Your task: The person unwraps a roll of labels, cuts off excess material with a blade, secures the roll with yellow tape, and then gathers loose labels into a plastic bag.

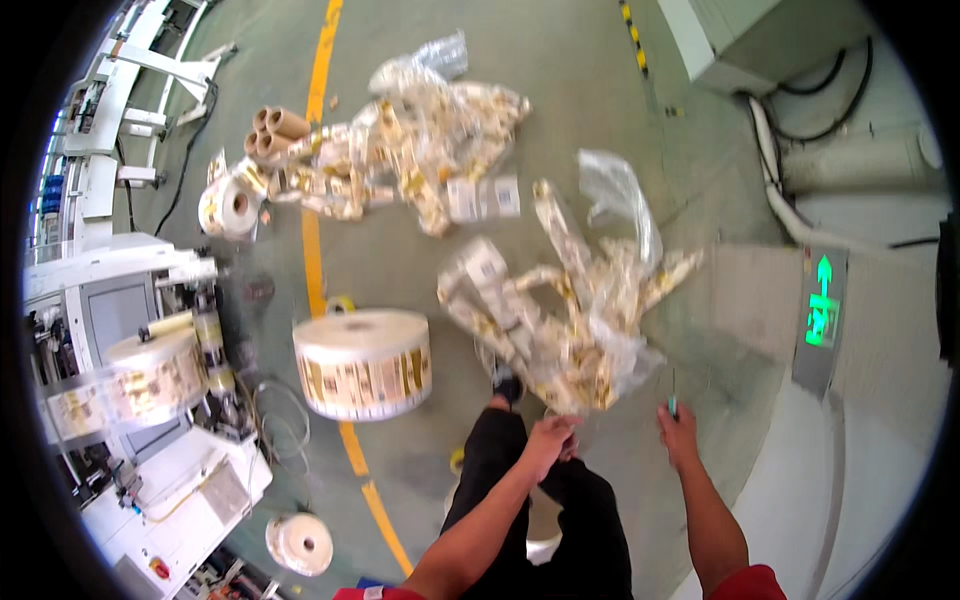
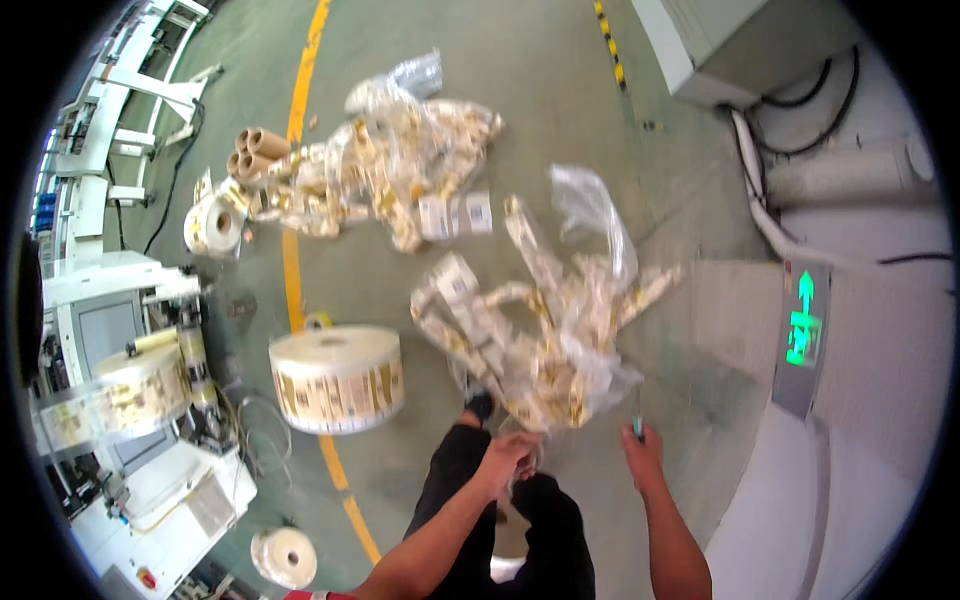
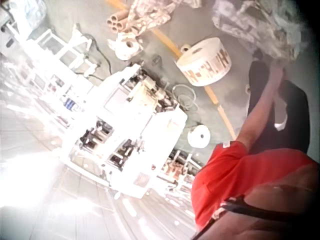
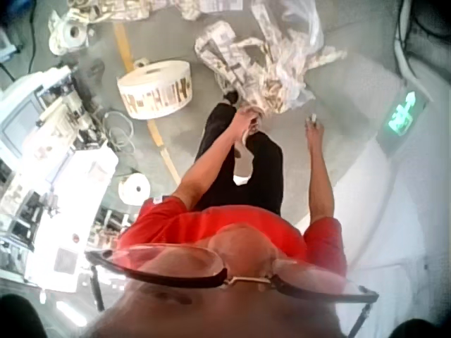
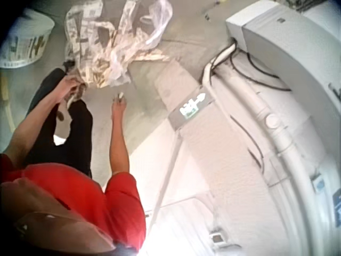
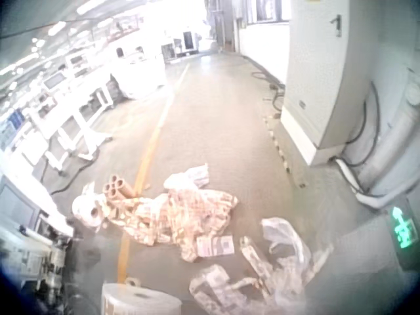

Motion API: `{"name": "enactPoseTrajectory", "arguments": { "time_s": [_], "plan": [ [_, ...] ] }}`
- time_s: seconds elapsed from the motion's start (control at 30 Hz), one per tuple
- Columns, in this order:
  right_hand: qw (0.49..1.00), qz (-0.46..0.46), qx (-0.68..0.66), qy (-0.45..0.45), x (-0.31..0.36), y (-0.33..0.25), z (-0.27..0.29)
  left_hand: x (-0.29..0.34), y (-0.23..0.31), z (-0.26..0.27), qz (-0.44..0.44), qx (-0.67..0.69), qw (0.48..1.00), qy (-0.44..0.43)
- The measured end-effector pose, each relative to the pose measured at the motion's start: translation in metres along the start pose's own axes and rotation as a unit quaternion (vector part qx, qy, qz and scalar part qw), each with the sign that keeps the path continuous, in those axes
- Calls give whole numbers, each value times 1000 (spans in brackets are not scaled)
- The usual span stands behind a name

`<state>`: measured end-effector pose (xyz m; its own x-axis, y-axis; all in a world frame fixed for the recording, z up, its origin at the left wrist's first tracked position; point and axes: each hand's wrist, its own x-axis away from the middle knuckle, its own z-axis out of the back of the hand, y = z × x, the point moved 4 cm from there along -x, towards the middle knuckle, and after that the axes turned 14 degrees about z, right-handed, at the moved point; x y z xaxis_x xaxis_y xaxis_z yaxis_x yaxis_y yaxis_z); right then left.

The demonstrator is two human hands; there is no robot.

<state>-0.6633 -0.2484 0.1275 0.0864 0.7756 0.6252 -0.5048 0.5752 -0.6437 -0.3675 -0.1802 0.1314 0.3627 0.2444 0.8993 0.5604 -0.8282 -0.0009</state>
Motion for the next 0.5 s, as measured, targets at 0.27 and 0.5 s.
{"name": "enactPoseTrajectory", "arguments": {
  "time_s": [0.27,0.5],
  "plan": [
    [997,38,36,58,-109,-111,-30,56,182,96,-24,-31,991,127],
    [997,68,-7,36,-232,-243,-67,64,352,180,-163,62,946,274]
  ]
}}
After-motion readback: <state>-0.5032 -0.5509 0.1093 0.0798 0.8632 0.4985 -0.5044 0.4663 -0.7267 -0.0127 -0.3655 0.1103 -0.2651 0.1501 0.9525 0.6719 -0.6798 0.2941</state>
